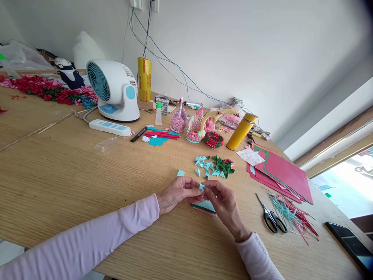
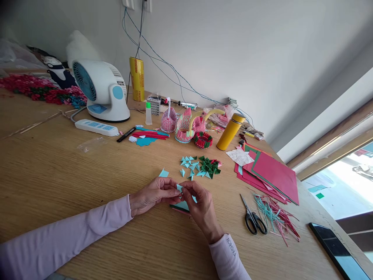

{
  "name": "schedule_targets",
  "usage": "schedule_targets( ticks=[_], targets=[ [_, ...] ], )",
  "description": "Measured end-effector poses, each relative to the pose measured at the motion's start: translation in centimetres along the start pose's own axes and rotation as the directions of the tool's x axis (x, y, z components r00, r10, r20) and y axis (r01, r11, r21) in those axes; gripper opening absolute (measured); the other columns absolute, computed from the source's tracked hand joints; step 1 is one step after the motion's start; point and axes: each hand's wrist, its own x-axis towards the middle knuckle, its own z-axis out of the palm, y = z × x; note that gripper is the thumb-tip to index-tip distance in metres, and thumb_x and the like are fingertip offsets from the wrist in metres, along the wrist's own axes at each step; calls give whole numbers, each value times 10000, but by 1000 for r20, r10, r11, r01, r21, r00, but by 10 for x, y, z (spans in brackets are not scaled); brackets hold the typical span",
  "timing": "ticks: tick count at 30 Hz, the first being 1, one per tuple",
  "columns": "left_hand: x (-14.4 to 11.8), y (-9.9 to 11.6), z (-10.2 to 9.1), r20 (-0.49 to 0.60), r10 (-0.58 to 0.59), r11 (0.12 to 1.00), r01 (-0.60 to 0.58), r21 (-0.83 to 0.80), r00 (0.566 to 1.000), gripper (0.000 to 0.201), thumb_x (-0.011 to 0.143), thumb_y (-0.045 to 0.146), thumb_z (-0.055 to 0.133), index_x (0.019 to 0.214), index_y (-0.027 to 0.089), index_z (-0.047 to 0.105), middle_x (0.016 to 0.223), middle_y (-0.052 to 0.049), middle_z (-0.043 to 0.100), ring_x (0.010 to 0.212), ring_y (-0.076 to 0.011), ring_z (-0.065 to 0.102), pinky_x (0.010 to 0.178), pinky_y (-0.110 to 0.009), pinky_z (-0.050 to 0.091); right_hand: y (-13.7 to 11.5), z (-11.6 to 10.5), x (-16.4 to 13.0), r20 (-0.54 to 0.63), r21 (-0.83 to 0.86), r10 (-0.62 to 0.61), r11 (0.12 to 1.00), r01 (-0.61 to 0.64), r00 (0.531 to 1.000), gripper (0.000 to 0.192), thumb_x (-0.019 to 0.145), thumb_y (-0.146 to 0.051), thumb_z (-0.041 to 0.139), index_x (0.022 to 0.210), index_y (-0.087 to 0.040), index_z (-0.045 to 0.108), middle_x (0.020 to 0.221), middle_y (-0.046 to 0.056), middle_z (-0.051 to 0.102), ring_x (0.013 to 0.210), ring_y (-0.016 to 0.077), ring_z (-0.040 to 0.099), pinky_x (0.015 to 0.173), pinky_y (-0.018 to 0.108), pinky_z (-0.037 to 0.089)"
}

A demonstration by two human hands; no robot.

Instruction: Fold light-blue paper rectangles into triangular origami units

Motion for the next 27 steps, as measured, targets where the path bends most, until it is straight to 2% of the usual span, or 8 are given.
schedule_targets(
  ticks=[7, 13, 18, 24, 27],
  targets=[
    [-1, -1, 0, 14, 32, 999, -32, -2, 999, 355, 668, 338, 802, 885, 107, 642, 805, -72, 730, 737, -159, 696, 732, -277, 531, -7, -5, -2, 40, 16, 2, 1000, -3, 999, 201, 889, -353, 576, 935, -185, 675, 822, 59, 667, 724, 174, 653, 676, 296, 542],
    [1, -3, 1, -35, 116, 985, -111, 133, 993, 367, 685, 398, 773, 851, 104, 631, 767, -73, 723, 689, -176, 694, 685, -296, 539, -8, -5, 0, 33, 115, 73, 990, -77, 997, 229, 844, -394, 642, 854, -166, 629, 742, 41, 670, 646, 148, 639, 619, 263, 528],
    [0, 0, 2, -55, 141, 972, -128, 196, 988, 359, 695, 399, 759, 858, 105, 633, 754, -83, 727, 728, -210, 706, 672, -298, 537, -2, -6, 2, 36, 50, 149, 987, -151, 988, 293, 842, -453, 624, 821, -161, 622, 658, 20, 635, 567, 127, 597, 533, 227, 486],
    [1, 1, 1, 16, 174, 962, -174, 210, 985, 335, 718, 383, 741, 880, 109, 638, 797, -90, 732, 779, -224, 708, 699, -325, 546, -6, -7, 2, 1, 28, 128, 991, -128, 992, 299, 859, -449, 602, 788, -160, 636, 597, 0, 605, 535, 116, 568, 520, 214, 459],
    [4, -2, -1, -3, 214, 938, -205, 280, 977, 332, 684, 361, 771, 851, 108, 636, 776, -87, 734, 754, -212, 704, 683, -308, 542, -8, -7, 1, -25, -40, 97, 994, -98, 995, 306, 863, -451, 593, 779, -162, 649, 579, -3, 598, 522, 117, 554, 506, 216, 442]
  ],
)
